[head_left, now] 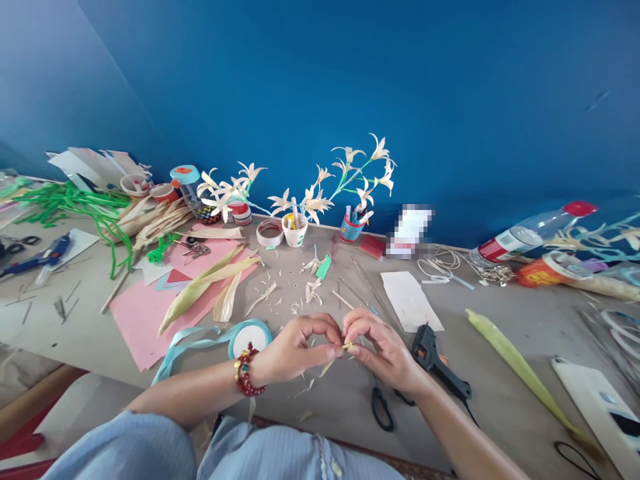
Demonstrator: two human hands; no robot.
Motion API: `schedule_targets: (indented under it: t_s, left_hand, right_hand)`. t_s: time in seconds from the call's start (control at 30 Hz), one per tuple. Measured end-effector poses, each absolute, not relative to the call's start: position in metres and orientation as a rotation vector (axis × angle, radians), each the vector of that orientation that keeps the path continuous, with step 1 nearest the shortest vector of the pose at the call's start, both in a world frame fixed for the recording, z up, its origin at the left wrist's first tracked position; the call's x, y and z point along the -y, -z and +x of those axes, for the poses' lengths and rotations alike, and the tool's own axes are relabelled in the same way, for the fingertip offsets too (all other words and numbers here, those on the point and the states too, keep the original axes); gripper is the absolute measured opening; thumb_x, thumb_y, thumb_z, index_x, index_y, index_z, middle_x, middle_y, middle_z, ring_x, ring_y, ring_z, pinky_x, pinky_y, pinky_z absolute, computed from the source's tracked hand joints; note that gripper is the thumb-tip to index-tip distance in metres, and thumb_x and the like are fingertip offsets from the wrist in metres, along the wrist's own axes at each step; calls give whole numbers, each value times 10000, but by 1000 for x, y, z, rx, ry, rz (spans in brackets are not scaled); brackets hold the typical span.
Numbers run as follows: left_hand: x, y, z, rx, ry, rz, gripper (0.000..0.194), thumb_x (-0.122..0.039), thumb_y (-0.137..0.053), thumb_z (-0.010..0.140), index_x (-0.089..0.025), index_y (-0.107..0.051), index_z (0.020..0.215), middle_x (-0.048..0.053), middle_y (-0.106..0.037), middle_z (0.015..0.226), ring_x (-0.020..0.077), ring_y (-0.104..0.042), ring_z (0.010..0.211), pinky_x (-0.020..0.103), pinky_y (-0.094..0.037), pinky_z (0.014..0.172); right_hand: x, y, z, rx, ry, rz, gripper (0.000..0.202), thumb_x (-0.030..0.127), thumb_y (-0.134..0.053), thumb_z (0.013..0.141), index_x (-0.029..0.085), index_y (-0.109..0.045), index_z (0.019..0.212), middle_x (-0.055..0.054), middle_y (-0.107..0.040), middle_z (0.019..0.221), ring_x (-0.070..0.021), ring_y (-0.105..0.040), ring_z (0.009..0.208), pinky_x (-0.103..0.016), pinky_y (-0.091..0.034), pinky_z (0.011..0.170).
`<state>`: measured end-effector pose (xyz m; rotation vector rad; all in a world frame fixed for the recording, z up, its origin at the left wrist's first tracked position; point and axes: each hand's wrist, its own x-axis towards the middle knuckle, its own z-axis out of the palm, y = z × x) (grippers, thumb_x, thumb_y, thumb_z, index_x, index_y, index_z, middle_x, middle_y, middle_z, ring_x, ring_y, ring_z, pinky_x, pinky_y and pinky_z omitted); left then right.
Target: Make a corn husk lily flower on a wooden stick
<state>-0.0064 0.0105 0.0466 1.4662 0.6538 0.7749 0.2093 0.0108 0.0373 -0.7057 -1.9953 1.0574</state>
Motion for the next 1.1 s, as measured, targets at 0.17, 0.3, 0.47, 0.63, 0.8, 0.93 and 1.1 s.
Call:
schedule_targets:
  t_s: [0.17,0.3,0.47,0.63,0.8,0.93,1.1]
  left_hand:
    - [-10,-49,-5,-629,-786,1482,271,-383,-638,873,-132,-683,783,71,-636,863,162,-582,809,275,-433,786]
    - [-9,-49,-6,-634,-776,1497,293,-416,-636,869,-140,-684,786,73,-644,870,166,-589,813,279,-441,792]
    - [-8,-49,-6,-629,-786,1483,313,-433,-636,865,-138,-693,783,82,-653,863,178,-603,817,293,-453,800]
    - [-6,-48,-5,-631,-812,1470,253,-375,-646,864,-138,-694,788,75,-652,878,171,-601,821,287,-448,810]
    - [-5,-50,-5,-657,-842,1464,235,-367,-646,861,-145,-695,799,89,-663,904,188,-613,864,312,-457,839]
    - [-4,-51,-5,-700,-898,1480,229,-365,-656,849,-148,-691,788,85,-659,882,184,-605,842,306,-460,816]
    - [-1,-47,-2,-684,-911,1423,227,-357,-667,845,-145,-684,766,73,-649,862,174,-596,825,293,-454,808]
  right_hand:
    - [-10,-41,210,2006,-1009,-685,121,328,-530,979,230,-590,942,-60,-596,925,-198,-592,885,-330,-494,788]
    - [-9,-43,210,2014,-991,-691,145,348,-526,979,231,-598,930,-61,-602,909,-200,-599,870,-336,-504,784]
    - [-9,-43,211,2021,-993,-688,135,343,-526,979,235,-608,970,-71,-610,936,-207,-603,893,-349,-508,801]
    - [-9,-44,211,2020,-1004,-651,148,360,-534,976,247,-620,1017,-67,-613,945,-204,-604,913,-341,-507,812]
    - [-6,-39,211,1944,-1037,-699,212,410,-553,954,251,-619,1078,-83,-599,999,-223,-607,924,-347,-527,780]
    - [-1,-31,210,1860,-1048,-779,183,393,-583,937,238,-628,1023,-80,-593,969,-223,-598,898,-337,-519,755]
    - [3,-30,204,1816,-1028,-787,150,377,-580,942,235,-620,968,-64,-601,910,-209,-598,851,-318,-500,727]
